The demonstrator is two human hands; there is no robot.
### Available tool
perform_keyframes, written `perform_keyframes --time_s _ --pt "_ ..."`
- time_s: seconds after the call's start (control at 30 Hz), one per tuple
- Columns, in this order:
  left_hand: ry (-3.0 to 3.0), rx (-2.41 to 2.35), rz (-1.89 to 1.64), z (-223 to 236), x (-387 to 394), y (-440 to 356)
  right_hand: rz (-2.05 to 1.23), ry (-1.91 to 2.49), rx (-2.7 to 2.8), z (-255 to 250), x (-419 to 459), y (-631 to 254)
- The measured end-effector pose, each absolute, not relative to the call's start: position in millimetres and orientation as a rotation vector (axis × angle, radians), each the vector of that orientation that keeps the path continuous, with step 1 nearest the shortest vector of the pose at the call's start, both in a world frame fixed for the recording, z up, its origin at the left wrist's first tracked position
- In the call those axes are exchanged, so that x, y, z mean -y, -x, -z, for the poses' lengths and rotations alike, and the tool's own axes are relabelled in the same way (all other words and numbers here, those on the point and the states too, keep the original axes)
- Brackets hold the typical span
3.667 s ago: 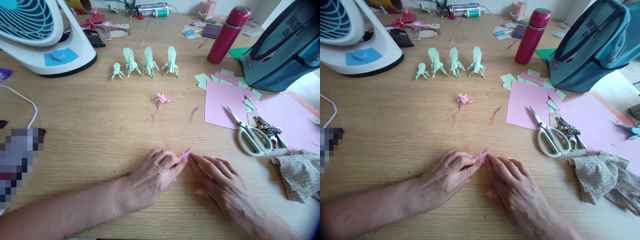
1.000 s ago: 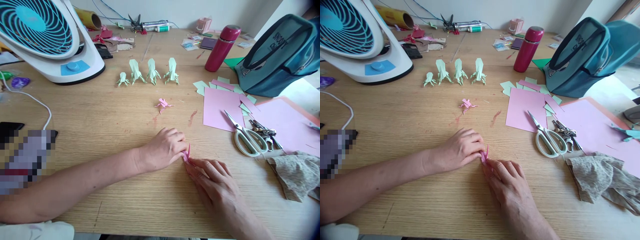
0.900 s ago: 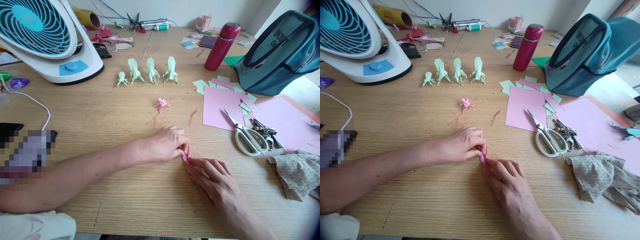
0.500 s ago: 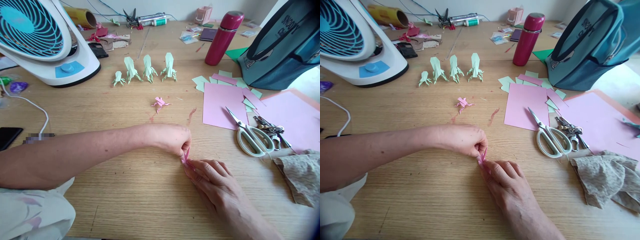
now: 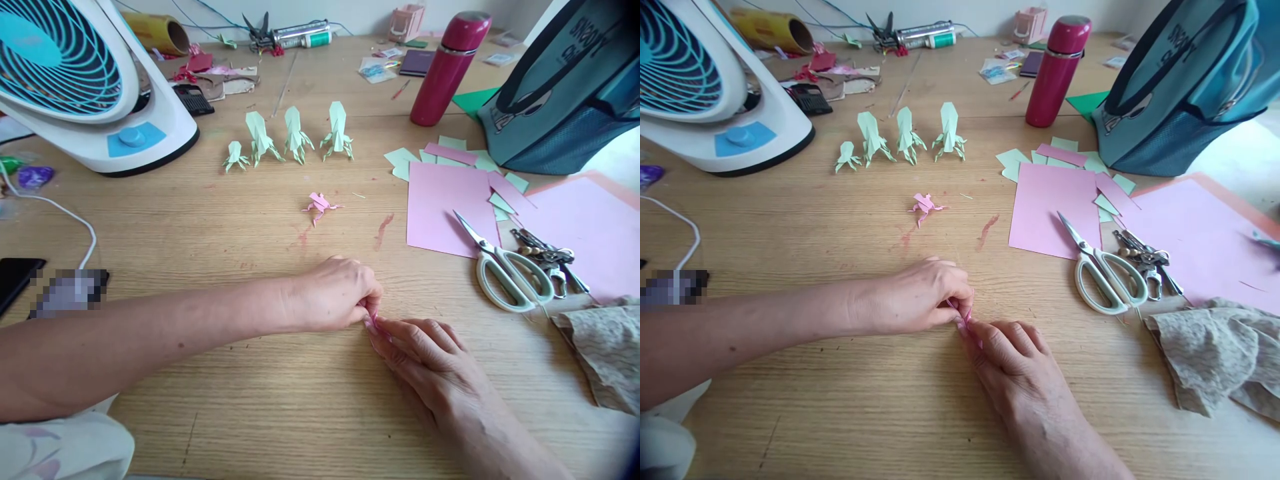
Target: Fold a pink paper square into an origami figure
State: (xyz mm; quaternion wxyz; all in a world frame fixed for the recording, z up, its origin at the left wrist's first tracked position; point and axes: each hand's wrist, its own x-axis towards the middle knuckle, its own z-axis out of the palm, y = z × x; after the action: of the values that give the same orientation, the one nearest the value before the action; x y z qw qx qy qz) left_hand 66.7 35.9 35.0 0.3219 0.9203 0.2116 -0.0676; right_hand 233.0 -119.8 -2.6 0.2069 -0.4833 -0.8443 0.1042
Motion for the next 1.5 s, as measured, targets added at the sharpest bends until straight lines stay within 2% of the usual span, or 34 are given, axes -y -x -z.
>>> perform_keyframes --time_s 0.43,0.8,1.03,1.5 --pt "-2.694 -0.481 -0.117 -20 -17 -46 -0.224 1.351 2.381 3 119 -233" --pt "-2.479 -0.473 -0.039 -25 -24 -54 -0.288 1.360 2.351 1 119 -231" --pt "-2.743 -0.506 0.128 -29 -17 -61 -0.257 1.360 2.332 -1 117 -230" --pt "-3.035 -0.216 -0.398 -5 -12 -36 -0.260 1.450 2.374 1 120 -233"
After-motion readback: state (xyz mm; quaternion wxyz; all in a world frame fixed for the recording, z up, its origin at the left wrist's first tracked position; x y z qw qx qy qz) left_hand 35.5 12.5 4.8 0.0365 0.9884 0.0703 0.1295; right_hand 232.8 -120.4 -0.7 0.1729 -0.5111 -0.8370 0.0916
